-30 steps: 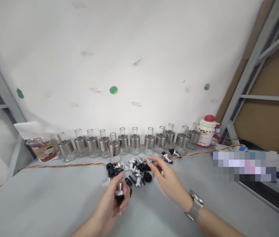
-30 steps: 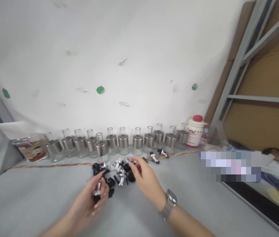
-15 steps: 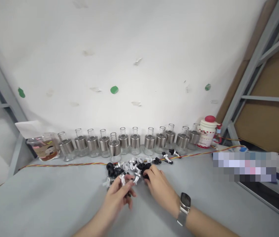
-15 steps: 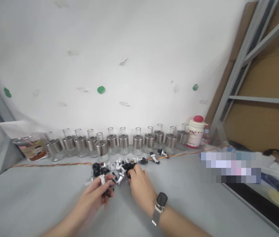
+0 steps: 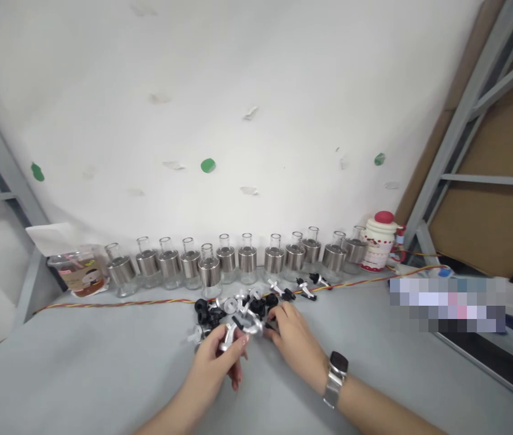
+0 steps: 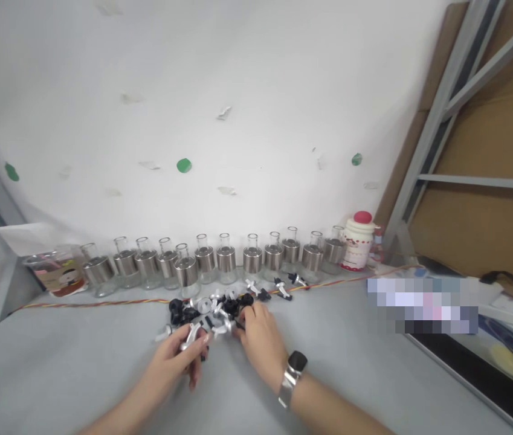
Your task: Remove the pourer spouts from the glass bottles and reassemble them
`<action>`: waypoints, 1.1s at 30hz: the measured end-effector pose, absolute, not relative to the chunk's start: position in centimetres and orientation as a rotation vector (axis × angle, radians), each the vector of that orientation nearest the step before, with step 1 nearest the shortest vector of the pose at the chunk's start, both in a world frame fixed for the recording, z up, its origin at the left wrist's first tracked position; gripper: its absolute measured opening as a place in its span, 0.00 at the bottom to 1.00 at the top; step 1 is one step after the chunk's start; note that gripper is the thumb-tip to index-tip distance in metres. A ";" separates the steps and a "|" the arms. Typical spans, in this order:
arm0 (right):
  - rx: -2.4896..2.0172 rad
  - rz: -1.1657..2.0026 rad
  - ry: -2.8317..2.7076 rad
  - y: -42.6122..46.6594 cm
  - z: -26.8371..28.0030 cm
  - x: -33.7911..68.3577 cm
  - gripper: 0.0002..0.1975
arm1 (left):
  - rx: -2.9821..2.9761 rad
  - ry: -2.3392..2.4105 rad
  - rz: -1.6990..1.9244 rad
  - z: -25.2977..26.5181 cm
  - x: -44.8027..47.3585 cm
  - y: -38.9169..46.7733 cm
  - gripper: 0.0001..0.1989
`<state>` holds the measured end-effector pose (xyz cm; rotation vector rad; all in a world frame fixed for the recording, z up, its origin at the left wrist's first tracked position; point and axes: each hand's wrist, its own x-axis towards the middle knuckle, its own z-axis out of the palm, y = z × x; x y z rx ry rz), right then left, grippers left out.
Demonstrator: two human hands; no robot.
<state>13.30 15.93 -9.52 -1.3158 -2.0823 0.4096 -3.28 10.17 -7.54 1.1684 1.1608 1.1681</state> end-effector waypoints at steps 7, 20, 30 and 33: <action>-1.240 0.605 -1.996 16.2 -9.4 13.4 0.07 | 1.150 1.178 1.189 -7.3 -3.2 10.1 0.14; -0.817 1.619 -1.634 12.9 -7.7 11.4 0.15 | 1.221 1.223 1.231 -7.5 -3.2 9.7 0.15; -0.802 1.628 -1.693 13.3 -7.3 12.0 0.19 | 1.369 1.307 1.073 -7.2 -3.3 9.6 0.14; -0.836 1.732 -1.760 13.7 -7.6 12.3 0.21 | 1.442 1.286 0.960 -6.7 -2.9 9.0 0.11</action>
